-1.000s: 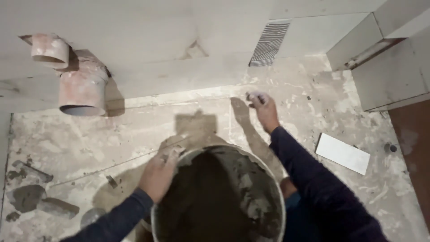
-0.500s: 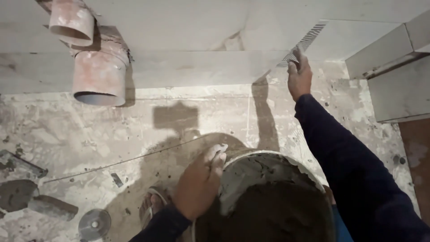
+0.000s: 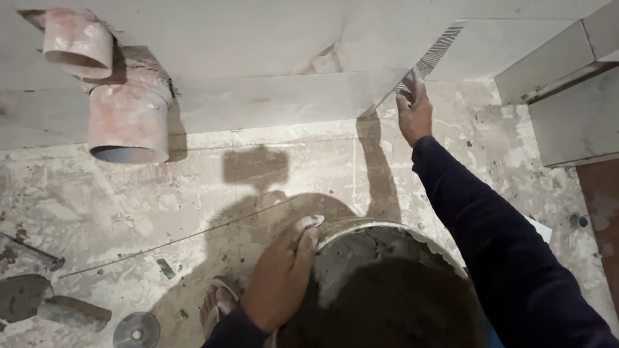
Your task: The person fits a tile around pipes on a wall, applies adhesive to the wall, and presses the tile into place. They then measure and cut a second tile using a circular saw before fitting it into the remaining gap.
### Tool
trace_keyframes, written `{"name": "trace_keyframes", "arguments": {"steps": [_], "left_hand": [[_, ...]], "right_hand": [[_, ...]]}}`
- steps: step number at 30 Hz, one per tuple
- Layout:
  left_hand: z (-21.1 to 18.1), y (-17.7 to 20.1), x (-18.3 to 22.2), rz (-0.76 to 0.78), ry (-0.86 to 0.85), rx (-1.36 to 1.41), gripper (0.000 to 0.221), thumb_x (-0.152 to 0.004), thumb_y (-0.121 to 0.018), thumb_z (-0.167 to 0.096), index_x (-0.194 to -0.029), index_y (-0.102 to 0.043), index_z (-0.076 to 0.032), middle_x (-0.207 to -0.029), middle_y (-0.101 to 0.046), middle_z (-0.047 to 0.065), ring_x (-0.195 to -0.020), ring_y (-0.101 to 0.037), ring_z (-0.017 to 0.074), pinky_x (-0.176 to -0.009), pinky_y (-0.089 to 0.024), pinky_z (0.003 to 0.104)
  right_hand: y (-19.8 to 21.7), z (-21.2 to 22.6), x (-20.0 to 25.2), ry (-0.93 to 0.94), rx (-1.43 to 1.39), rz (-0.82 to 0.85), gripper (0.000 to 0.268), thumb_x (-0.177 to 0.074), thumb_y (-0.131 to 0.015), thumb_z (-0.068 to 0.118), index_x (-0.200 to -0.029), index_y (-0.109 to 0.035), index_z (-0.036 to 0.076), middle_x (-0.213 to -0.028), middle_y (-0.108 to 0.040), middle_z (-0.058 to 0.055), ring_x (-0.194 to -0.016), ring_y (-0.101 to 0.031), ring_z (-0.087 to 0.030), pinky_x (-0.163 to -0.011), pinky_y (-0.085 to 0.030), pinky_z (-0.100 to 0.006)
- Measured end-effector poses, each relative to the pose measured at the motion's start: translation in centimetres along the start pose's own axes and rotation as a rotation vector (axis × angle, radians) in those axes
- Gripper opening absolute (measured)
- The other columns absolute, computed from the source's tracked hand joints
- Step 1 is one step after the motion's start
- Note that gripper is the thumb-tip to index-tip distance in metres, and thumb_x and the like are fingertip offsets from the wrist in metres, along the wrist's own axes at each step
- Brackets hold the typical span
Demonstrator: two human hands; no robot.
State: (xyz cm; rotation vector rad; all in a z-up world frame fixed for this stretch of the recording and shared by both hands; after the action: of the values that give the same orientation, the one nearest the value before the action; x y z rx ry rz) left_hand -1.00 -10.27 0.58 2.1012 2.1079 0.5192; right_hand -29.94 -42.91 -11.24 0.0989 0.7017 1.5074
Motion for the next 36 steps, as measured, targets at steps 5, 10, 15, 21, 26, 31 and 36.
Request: {"name": "trace_keyframes", "arguments": {"steps": [5, 10, 15, 21, 26, 31, 36], "left_hand": [[0.7, -0.3, 0.1, 0.027, 0.119, 0.0, 0.039, -0.1, -0.049, -0.031, -0.124, -0.067, -0.006, -0.113, -0.072, 0.02, -0.104, -0.07, 0.0352, -0.091, -0.054, 0.042], [1.3, -2.3, 1.1, 0.037, -0.301, -0.377, 0.027, -0.098, -0.052, -0.018, -0.113, -0.063, 0.001, -0.118, -0.067, 0.029, -0.107, -0.065, 0.042, -0.094, -0.052, 0.048], [-0.6, 0.9, 0.5, 0.076, 0.101, 0.005, 0.045, -0.102, -0.04, -0.035, -0.126, -0.062, -0.005, -0.109, -0.07, 0.026, -0.101, -0.067, 0.0413, -0.092, -0.051, 0.05], [-0.5, -0.1, 0.1, 0.043, -0.078, -0.015, 0.046, -0.107, -0.037, -0.035, -0.126, -0.062, -0.002, -0.119, -0.069, 0.024, -0.107, -0.068, 0.0387, -0.095, -0.052, 0.05], [8.3, 4.2, -1.5, -0.11, -0.024, 0.228, 0.049, -0.097, -0.052, -0.022, -0.143, -0.044, -0.007, -0.14, -0.054, 0.017, -0.121, -0.057, 0.0309, -0.101, -0.048, 0.045], [22.1, 20.7, -0.5, -0.771, -0.026, 0.208, 0.049, -0.093, -0.066, -0.008, -0.138, -0.047, -0.007, -0.141, -0.053, 0.012, -0.13, -0.053, 0.0259, -0.11, -0.046, 0.04], [14.1, 34.6, 1.3, -1.125, -0.215, -0.506, 0.045, -0.097, -0.069, -0.01, -0.139, -0.055, -0.001, -0.143, -0.06, 0.024, -0.138, -0.054, 0.0402, -0.116, -0.045, 0.045]], "right_hand": [[-0.6, -5.0, -1.1, 0.03, 0.017, 0.023, 0.057, -0.1, -0.067, 0.0, -0.151, -0.043, -0.001, -0.143, -0.06, -0.019, -0.129, -0.064, -0.026, -0.103, -0.056, -0.036], [-0.6, -7.4, -3.4, 0.006, 0.238, 0.088, 0.04, -0.102, -0.087, 0.018, -0.122, -0.06, -0.002, -0.116, -0.066, -0.016, -0.107, -0.063, -0.028, -0.094, -0.051, -0.041], [-0.7, -10.5, -5.5, -0.039, -0.003, 0.197, 0.032, -0.104, -0.077, 0.008, -0.113, -0.05, -0.007, -0.114, -0.061, -0.016, -0.106, -0.066, -0.024, -0.091, -0.058, -0.035], [-1.0, -24.7, -7.5, -0.215, -0.275, 0.393, 0.025, -0.119, -0.06, 0.018, -0.122, -0.06, -0.006, -0.131, -0.065, -0.017, -0.121, -0.064, -0.021, -0.117, -0.051, -0.036], [0.3, -18.9, -5.3, -0.18, 0.023, 0.371, 0.039, -0.111, -0.067, 0.022, -0.134, -0.061, -0.01, -0.13, -0.066, -0.016, -0.127, -0.061, -0.024, -0.112, -0.043, -0.041], [2.2, -7.7, -2.3, -0.084, 0.322, 0.296, 0.041, -0.107, -0.076, 0.023, -0.126, -0.066, -0.012, -0.115, -0.072, -0.023, -0.105, -0.069, -0.027, -0.098, -0.053, -0.041], [2.4, -4.7, -1.2, -0.106, 0.405, 0.294, 0.041, -0.105, -0.078, 0.024, -0.125, -0.069, -0.011, -0.111, -0.074, -0.025, -0.101, -0.071, -0.027, -0.091, -0.055, -0.041]]}}
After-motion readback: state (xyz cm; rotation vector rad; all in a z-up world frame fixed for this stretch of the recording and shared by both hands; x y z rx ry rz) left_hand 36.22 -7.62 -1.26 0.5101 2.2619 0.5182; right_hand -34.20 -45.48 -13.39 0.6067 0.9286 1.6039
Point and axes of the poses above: each hand's wrist, its own x-axis away from the middle knuckle, its own y-axis out of the back of the hand, z = x × y, the point moved 10 cm from there along -x, towards the middle knuckle
